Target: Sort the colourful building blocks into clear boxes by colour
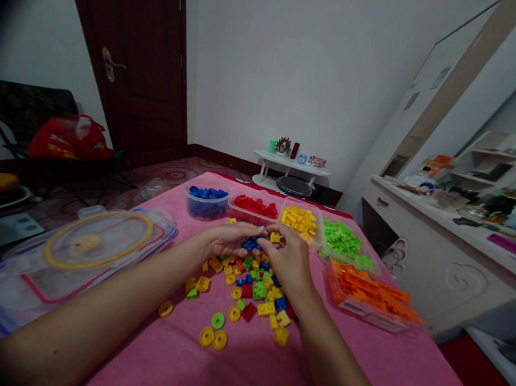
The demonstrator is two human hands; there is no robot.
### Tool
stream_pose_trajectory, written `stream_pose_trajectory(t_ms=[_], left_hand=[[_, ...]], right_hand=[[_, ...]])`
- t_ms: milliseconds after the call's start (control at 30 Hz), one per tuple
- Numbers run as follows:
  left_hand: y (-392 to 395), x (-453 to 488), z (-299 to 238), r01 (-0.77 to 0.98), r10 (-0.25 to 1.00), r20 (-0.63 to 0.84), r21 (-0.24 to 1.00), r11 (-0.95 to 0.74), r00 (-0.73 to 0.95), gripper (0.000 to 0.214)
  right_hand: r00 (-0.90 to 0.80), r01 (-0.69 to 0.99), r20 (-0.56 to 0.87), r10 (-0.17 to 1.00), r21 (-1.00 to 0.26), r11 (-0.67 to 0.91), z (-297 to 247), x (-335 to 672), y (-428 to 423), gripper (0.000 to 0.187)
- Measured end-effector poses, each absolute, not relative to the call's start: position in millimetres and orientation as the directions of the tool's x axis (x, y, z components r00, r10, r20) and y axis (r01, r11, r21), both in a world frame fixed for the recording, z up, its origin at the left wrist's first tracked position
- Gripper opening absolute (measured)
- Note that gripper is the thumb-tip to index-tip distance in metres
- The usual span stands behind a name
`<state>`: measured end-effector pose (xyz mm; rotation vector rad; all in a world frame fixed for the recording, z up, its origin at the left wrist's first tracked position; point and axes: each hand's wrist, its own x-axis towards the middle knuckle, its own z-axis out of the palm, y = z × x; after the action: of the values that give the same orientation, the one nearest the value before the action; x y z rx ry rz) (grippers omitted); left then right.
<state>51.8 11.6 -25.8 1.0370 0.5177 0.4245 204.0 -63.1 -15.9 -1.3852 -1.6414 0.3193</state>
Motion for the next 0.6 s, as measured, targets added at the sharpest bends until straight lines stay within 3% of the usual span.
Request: stream_pose_trajectory(t_ms=[133, 233, 300, 400, 533, 600], left_hand=[[16, 53, -30, -0.139, 0.616, -0.184, 0.888, 0.439, 0.766, 0.019], [22, 52, -28, -0.235, 0.708, -0.184, 0.861, 0.45, 0.681, 0.014], [26, 50, -23, -0.317, 0.751, -0.221, 0.806, 0.499, 0.622, 0.017], [33, 44, -13, -0.488, 0.822, -0.289, 0.69, 0.534, 0.49, 0.021], [46, 29, 7, -0.777, 0.961, -0.194, 0.567, 0.273, 0.197, 0.014], [58, 19, 17, -0.811, 0.986, -0.163, 0.571, 0.125, 0.037, 0.013]], right_hand=[[0.094, 0.732, 0.461, 0.882, -0.632, 0.252, -13, 218, -61, 0.024], [-0.016, 0.807, 0.329, 0.944, -0.554, 0.207, -11, 226, -62, 0.021], [-0.093, 0.833, 0.246, 0.965, -0.512, 0.21, -11, 227, -63, 0.021], [-0.102, 0.866, 0.25, 0.963, -0.454, 0.21, -11, 224, -65, 0.023], [-0.066, 0.861, 0.293, 0.954, -0.466, 0.203, -7, 221, -65, 0.025], [-0.056, 0.843, 0.302, 0.952, -0.496, 0.207, -7, 221, -64, 0.026]])
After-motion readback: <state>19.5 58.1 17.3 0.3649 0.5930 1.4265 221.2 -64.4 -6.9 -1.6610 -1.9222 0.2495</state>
